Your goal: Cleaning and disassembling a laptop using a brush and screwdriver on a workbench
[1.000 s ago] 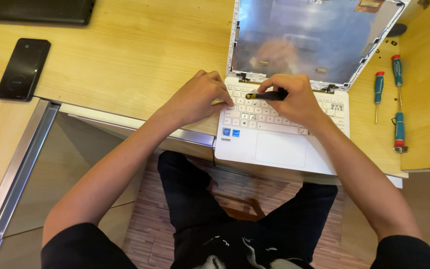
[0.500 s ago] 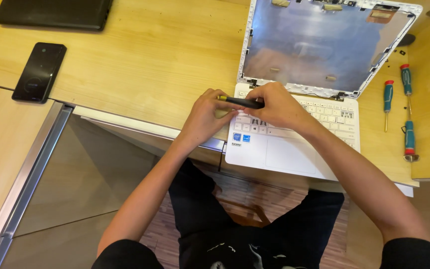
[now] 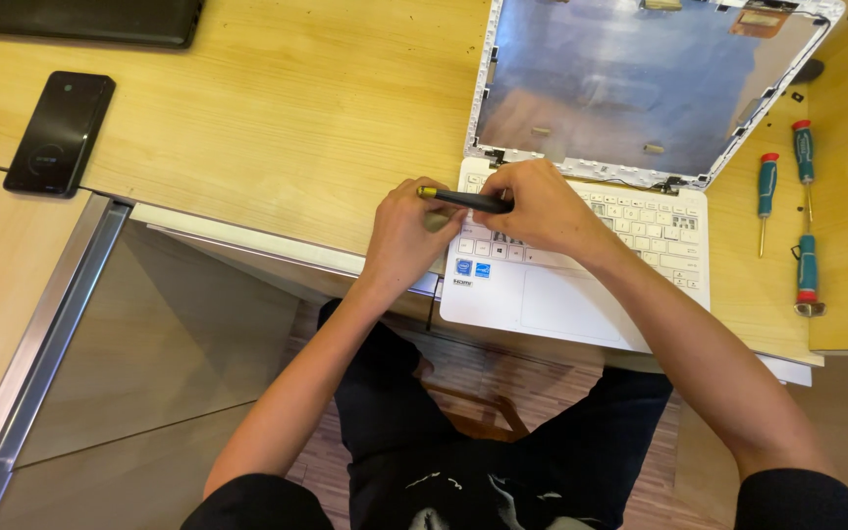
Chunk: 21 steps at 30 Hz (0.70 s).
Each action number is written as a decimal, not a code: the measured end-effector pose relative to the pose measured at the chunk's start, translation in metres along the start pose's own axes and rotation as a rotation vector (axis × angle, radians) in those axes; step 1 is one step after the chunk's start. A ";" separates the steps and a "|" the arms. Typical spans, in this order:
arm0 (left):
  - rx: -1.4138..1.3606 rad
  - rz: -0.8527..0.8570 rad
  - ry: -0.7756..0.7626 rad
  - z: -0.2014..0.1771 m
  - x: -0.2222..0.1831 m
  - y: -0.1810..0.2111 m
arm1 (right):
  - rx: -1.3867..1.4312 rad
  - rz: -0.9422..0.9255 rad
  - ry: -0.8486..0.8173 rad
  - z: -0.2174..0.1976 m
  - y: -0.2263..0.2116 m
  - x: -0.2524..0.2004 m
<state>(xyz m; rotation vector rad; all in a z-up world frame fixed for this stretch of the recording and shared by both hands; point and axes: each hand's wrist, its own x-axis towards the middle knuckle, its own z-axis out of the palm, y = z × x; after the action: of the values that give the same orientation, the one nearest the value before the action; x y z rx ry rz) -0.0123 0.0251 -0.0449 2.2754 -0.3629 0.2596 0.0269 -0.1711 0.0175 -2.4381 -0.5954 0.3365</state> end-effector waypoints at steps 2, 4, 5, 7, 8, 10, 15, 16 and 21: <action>-0.065 0.005 0.003 -0.003 -0.002 -0.001 | -0.005 0.008 -0.008 -0.001 -0.002 0.000; -0.130 0.007 0.006 -0.008 -0.001 0.003 | -0.010 0.017 -0.020 -0.003 -0.003 0.002; -0.141 -0.037 -0.020 -0.011 0.001 0.007 | -0.037 0.031 -0.043 -0.003 -0.003 0.004; -0.152 -0.081 -0.047 -0.015 0.007 0.014 | -0.062 0.046 -0.066 -0.004 -0.003 0.007; -0.105 -0.146 -0.121 -0.016 0.011 0.018 | -0.081 0.067 -0.084 -0.004 -0.004 0.009; -0.058 -0.208 -0.197 -0.021 0.024 0.022 | -0.099 0.090 -0.100 -0.007 -0.006 0.015; -0.199 -0.442 -0.489 -0.011 0.055 -0.006 | -0.237 0.191 -0.231 0.000 0.004 0.045; -0.199 -0.443 -0.490 -0.009 0.060 -0.007 | -0.237 0.191 -0.232 -0.003 0.000 0.050; -0.459 -0.627 -0.733 0.008 0.081 -0.022 | -0.369 0.276 -0.361 -0.010 -0.010 0.067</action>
<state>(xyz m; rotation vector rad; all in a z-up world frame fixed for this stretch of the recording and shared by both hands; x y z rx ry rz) 0.0719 0.0191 -0.0406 1.8338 -0.0398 -0.9025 0.0857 -0.1364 0.0247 -2.8464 -0.5024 0.8609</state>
